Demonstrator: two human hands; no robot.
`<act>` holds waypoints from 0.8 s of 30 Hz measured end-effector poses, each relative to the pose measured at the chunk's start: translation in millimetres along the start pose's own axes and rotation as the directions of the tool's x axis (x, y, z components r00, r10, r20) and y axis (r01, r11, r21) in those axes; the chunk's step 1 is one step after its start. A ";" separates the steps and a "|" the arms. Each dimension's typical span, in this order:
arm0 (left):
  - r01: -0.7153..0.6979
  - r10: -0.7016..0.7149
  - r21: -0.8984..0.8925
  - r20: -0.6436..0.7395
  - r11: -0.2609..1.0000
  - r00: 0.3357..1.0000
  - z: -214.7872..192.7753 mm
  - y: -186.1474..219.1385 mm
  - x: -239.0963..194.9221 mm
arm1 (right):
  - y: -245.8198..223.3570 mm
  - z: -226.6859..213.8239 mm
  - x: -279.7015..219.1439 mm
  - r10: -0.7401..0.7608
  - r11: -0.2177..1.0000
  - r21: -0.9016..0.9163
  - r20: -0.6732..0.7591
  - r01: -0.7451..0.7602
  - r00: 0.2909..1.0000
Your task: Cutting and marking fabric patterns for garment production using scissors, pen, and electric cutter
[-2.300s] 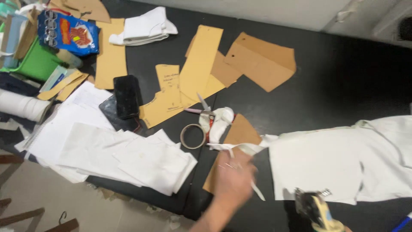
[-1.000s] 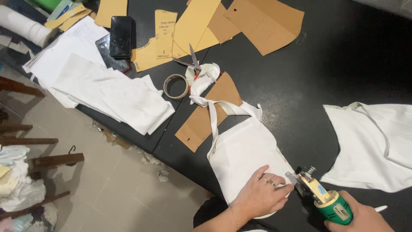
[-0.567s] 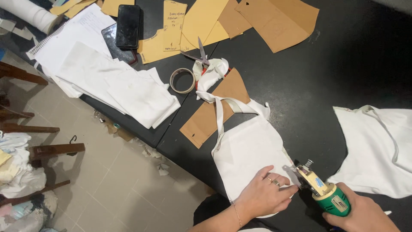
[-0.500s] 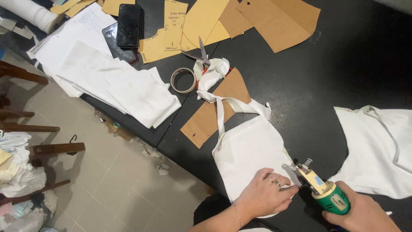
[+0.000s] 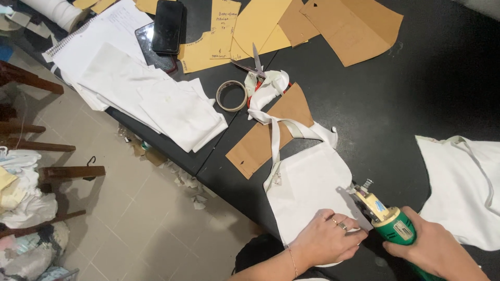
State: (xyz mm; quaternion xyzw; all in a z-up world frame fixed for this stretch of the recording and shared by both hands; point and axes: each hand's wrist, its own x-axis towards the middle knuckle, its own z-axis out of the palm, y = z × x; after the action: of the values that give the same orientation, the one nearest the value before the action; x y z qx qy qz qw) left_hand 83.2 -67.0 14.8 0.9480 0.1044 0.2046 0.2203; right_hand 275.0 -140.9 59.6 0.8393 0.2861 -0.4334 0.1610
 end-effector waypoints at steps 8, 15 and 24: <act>-0.035 0.034 0.046 0.017 0.998 0.999 2.5 2.1 0.9 | -29.8 -16.2 -6.9 0.007 0.999 0.045 0.004 -0.007 1.000; 0.022 -0.028 0.045 0.129 0.999 0.991 18.5 2.6 -1.0 | -52.1 -26.9 -11.0 0.005 0.991 0.133 -0.021 -0.002 1.000; 0.034 -0.038 0.062 0.070 0.998 0.997 23.3 3.4 -4.0 | -67.2 -30.2 1.6 -0.041 0.994 0.096 -0.100 0.051 0.994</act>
State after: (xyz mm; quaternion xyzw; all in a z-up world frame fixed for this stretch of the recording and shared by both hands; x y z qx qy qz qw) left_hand 90.1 -79.8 -4.1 0.9589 0.1197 0.1636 0.1986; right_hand 253.3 -72.0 74.1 0.8595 0.2912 -0.4092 0.0951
